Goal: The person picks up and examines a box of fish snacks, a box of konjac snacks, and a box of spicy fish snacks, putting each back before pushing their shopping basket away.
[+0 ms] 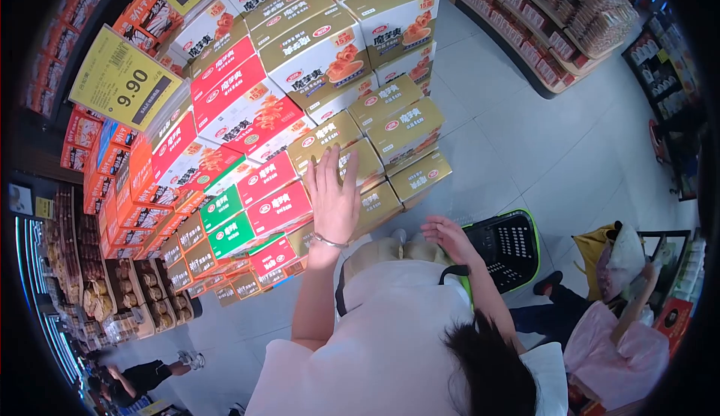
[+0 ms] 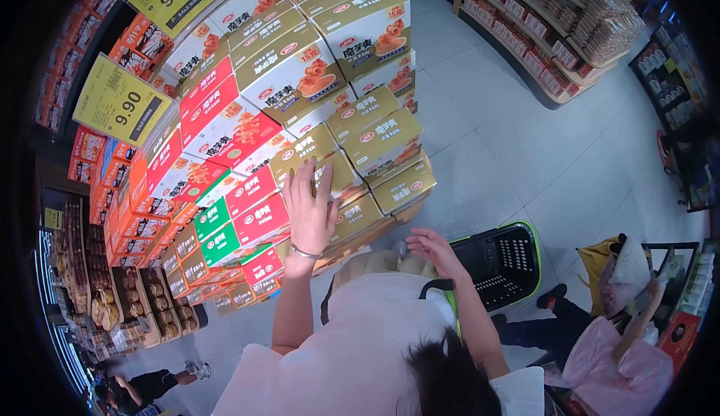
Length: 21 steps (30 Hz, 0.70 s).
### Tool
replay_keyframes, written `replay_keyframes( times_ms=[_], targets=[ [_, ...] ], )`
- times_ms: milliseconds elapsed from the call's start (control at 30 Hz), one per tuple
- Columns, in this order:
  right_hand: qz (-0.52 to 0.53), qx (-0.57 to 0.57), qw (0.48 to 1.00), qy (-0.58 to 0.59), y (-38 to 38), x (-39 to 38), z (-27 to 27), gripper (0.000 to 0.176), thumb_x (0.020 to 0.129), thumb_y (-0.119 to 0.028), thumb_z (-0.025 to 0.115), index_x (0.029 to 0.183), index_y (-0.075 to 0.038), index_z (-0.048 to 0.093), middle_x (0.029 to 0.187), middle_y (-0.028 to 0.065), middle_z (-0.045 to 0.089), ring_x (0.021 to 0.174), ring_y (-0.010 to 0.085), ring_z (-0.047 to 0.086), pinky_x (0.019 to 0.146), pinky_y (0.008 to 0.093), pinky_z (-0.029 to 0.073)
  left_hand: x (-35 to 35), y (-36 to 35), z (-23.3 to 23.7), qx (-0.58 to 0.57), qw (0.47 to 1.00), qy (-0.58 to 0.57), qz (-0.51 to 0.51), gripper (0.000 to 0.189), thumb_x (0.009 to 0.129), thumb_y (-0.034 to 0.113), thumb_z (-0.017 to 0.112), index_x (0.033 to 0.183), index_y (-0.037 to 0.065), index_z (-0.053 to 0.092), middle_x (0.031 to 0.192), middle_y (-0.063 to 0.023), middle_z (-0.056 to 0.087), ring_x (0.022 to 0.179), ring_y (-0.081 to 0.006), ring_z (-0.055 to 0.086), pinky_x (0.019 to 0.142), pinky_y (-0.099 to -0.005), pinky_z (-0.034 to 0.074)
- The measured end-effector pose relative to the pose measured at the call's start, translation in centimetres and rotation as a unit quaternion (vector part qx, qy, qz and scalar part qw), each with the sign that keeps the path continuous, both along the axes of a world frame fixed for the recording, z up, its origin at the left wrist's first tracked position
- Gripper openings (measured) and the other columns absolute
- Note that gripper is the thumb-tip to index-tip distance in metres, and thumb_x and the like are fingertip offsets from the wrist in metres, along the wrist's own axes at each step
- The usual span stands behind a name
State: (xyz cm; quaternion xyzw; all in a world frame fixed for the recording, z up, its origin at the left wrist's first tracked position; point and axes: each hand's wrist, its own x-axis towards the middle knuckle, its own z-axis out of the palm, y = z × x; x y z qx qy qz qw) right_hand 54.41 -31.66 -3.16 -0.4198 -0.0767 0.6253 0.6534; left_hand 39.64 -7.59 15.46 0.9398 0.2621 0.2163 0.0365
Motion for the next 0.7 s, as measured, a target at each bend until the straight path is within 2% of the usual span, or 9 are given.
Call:
replay_keyframes(
  times_ms=[200, 267, 333, 400, 467, 533, 600, 667, 700],
  targets=[
    [-0.032, -0.007, 0.999, 0.005, -0.5, 0.0, -0.7, 0.037, 0.098, -0.021, 0.052, 0.129, -0.002, 0.049, 0.117, 0.0116, 0.061, 0.104, 0.0175, 0.06, 0.093, 0.0325, 0.047, 0.6, -1.8, 0.1, 0.008, 0.998, -0.059, -0.001, 0.06, 0.075, 0.011, 0.071, 0.131, 0.004, 0.051, 0.138, -0.0193, 0.041, 0.131, -0.0396, 0.036, 0.11, -0.0557, 0.026],
    [-0.069, -0.029, 0.997, -0.003, -0.7, -0.1, -1.1, 0.036, 0.097, -0.021, 0.052, 0.128, -0.002, 0.051, 0.113, 0.0108, 0.063, 0.1, 0.0168, 0.061, 0.091, 0.032, 0.048, 0.9, -3.3, -0.2, -0.028, 0.984, -0.159, -0.075, 0.051, 0.075, 0.012, 0.072, 0.124, 0.004, 0.057, 0.133, -0.0183, 0.046, 0.125, -0.0392, 0.042, 0.106, -0.0551, 0.033],
    [-0.102, -0.034, 0.994, -0.006, -0.9, -0.1, -1.3, 0.035, 0.096, -0.021, 0.053, 0.126, -0.003, 0.052, 0.111, 0.0102, 0.063, 0.098, 0.0164, 0.061, 0.089, 0.0315, 0.049, 2.1, -5.4, -0.2, -0.1, 0.966, -0.174, -0.165, 0.04, 0.076, 0.012, 0.072, 0.114, 0.004, 0.061, 0.119, -0.0167, 0.056, 0.113, -0.0367, 0.052, 0.098, -0.0479, 0.043],
    [-0.133, -0.04, 0.99, -0.01, -1.0, 0.0, -1.4, 0.034, 0.095, -0.021, 0.054, 0.125, -0.003, 0.053, 0.109, 0.0097, 0.064, 0.096, 0.016, 0.061, 0.087, 0.0311, 0.049, 3.2, -7.5, -2.4, -0.236, 0.929, -0.143, -0.248, 0.031, 0.075, 0.008, 0.073, 0.105, 0.004, 0.064, 0.099, -0.0129, 0.064, 0.093, -0.032, 0.061, 0.085, -0.0395, 0.049],
    [-0.18, -0.069, 0.981, 0.005, -1.3, -0.1, -1.6, 0.032, 0.094, -0.021, 0.055, 0.121, -0.004, 0.055, 0.106, 0.0093, 0.065, 0.093, 0.016, 0.061, 0.084, 0.0305, 0.049, 4.1, -9.5, -5.1, -0.279, 0.892, -0.092, -0.344, 0.019, 0.08, 0.01, 0.069, 0.097, 0.004, 0.065, 0.091, -0.0115, 0.064, 0.086, -0.0298, 0.062, 0.079, -0.0361, 0.049],
    [-0.222, -0.072, 0.972, 0.016, -2.0, 0.0, -2.6, 0.031, 0.094, -0.021, 0.055, 0.12, -0.004, 0.056, 0.104, 0.0089, 0.065, 0.092, 0.0164, 0.061, 0.084, 0.031, 0.049, 4.4, -11.5, -8.8, -0.282, 0.873, -0.047, -0.395, 0.016, 0.083, 0.014, 0.066, 0.097, 0.005, 0.064, 0.093, -0.0111, 0.064, 0.088, -0.0295, 0.062, 0.08, -0.038, 0.049],
    [-0.269, -0.075, 0.96, 0.029, -4.0, -0.1, -3.3, 0.03, 0.094, -0.021, 0.055, 0.119, -0.004, 0.057, 0.102, 0.0086, 0.065, 0.09, 0.0168, 0.061, 0.083, 0.0316, 0.049, 4.6, -13.4, -10.4, -0.284, 0.847, 0.0, -0.449, 0.016, 0.086, 0.019, 0.062, 0.096, 0.005, 0.064, 0.094, -0.0107, 0.065, 0.09, -0.0293, 0.062, 0.082, -0.04, 0.048],
    [-0.337, -0.108, 0.933, 0.069, -6.7, -0.1, -3.6, 0.029, 0.094, -0.024, 0.054, 0.116, -0.005, 0.06, 0.098, 0.0079, 0.066, 0.093, 0.0177, 0.061, 0.084, 0.0327, 0.049, 4.8, -14.6, -11.0, -0.36, 0.802, 0.044, -0.475, 0.021, 0.088, 0.024, 0.06, 0.098, 0.005, 0.064, 0.096, -0.012, 0.065, 0.092, -0.0307, 0.062, 0.083, -0.041, 0.048],
    [-0.345, -0.136, 0.927, 0.064, -8.1, -0.3, -2.7, 0.029, 0.095, -0.025, 0.052, 0.115, -0.005, 0.059, 0.101, 0.0088, 0.064, 0.095, 0.0181, 0.06, 0.087, 0.0342, 0.049, 4.9, -14.7, -11.0, -0.389, 0.779, 0.085, -0.484, 0.026, 0.09, 0.027, 0.059, 0.102, 0.005, 0.065, 0.102, -0.0134, 0.066, 0.096, -0.0316, 0.062, 0.086, -0.0424, 0.048]
  ],
)
